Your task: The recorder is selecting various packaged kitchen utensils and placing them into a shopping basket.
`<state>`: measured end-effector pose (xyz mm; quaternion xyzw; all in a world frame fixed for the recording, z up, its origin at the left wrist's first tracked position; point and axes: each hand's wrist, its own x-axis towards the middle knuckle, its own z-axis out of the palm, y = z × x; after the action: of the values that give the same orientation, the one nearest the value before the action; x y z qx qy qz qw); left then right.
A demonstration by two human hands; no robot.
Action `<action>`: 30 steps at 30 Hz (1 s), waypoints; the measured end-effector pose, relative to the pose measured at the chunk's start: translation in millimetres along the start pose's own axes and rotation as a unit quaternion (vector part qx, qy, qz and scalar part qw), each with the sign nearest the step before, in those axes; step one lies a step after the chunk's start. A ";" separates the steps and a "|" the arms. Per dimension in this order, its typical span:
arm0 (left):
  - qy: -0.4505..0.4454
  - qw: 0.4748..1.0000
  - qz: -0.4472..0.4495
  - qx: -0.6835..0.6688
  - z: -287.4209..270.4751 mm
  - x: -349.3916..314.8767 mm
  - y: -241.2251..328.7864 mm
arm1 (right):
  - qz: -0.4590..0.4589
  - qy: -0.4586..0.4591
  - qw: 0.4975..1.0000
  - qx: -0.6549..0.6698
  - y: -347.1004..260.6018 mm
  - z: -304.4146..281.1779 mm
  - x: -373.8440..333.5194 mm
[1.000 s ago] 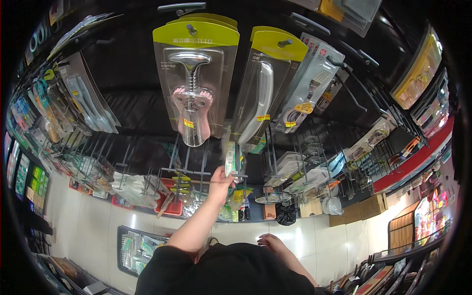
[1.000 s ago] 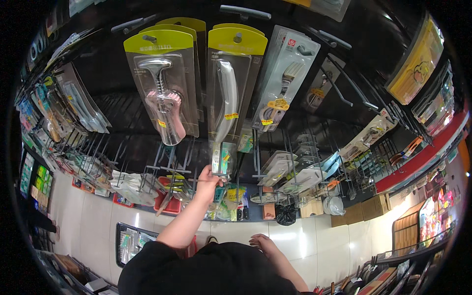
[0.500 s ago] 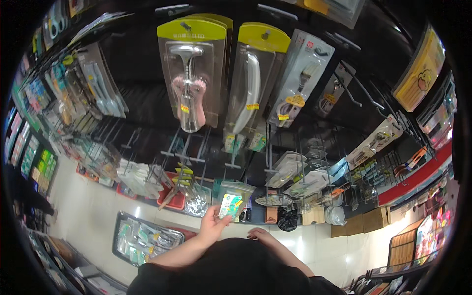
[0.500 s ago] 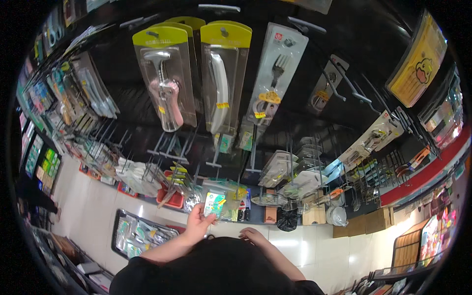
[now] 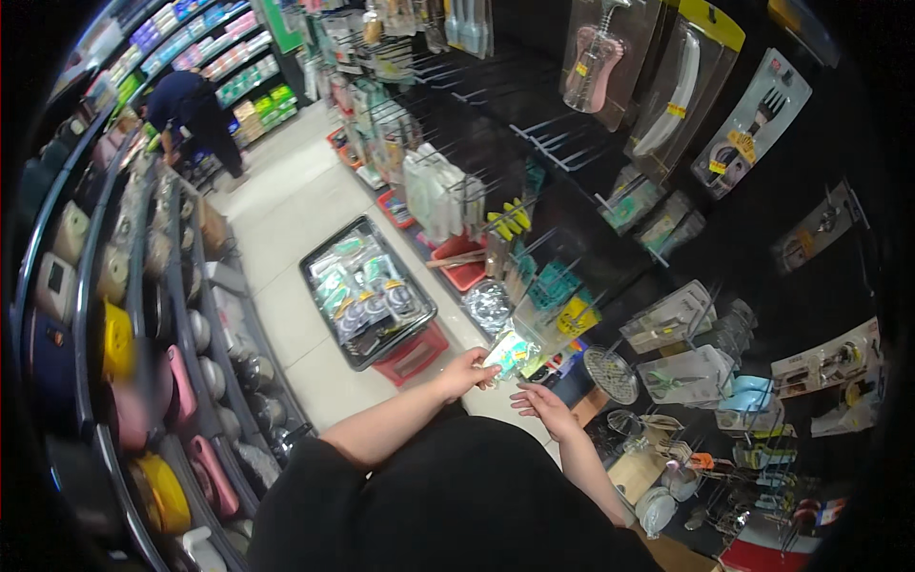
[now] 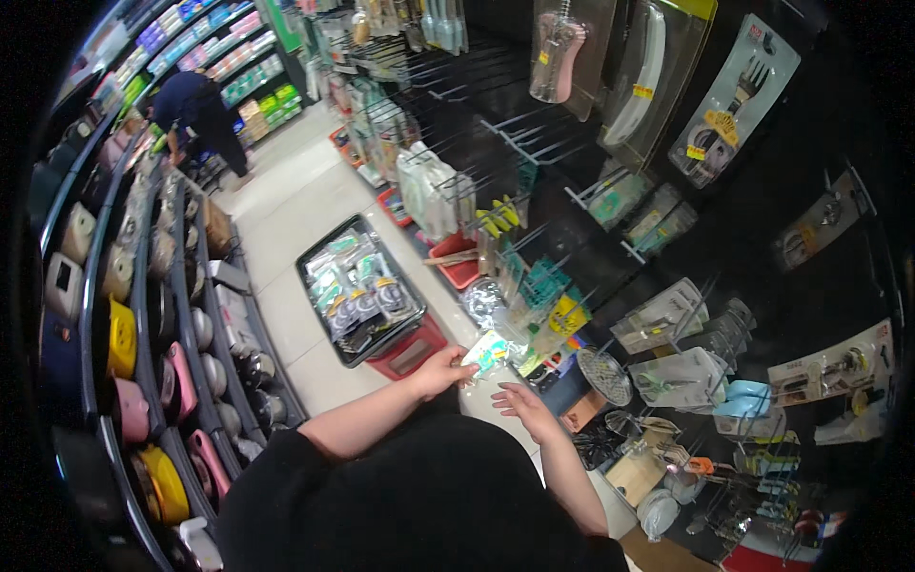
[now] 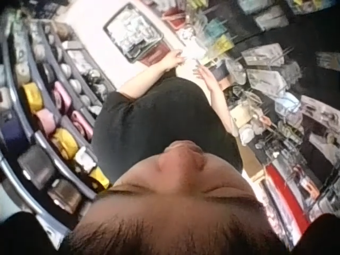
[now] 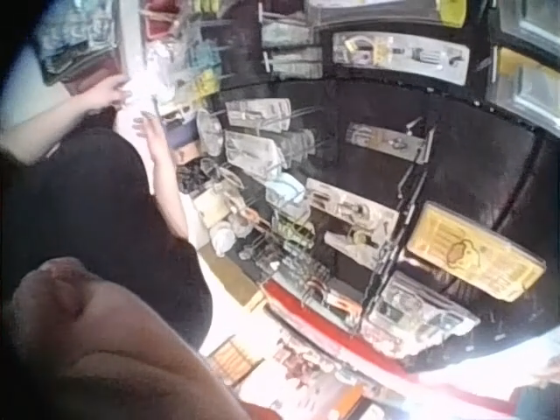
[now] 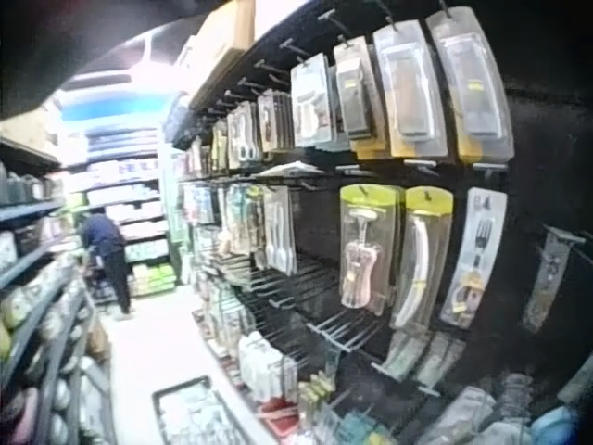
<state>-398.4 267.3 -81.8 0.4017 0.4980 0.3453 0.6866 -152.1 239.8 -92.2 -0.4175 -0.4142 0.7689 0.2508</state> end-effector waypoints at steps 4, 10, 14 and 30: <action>0.048 0.999 0.002 -0.014 -0.4 -48.1 -29.7 | 0.028 -0.105 0.994 0.004 15.4 34.2 8.9; 0.108 0.994 -0.012 -0.013 -12.4 -117.3 -52.5 | 0.037 -0.160 0.986 -0.026 35.9 92.1 32.3; 0.126 0.990 -0.039 -0.047 -41.8 -150.2 -75.1 | 0.075 -0.141 0.987 -0.029 48.5 135.9 39.9; 0.190 0.975 -0.011 -0.114 -297.2 -289.6 -129.5 | 0.086 -0.119 0.986 -0.079 117.0 410.6 132.8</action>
<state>-751.4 19.0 -133.9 0.2426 0.5811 0.4624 0.6243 -575.5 99.3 -122.3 -0.3758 -0.4631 0.7965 0.0994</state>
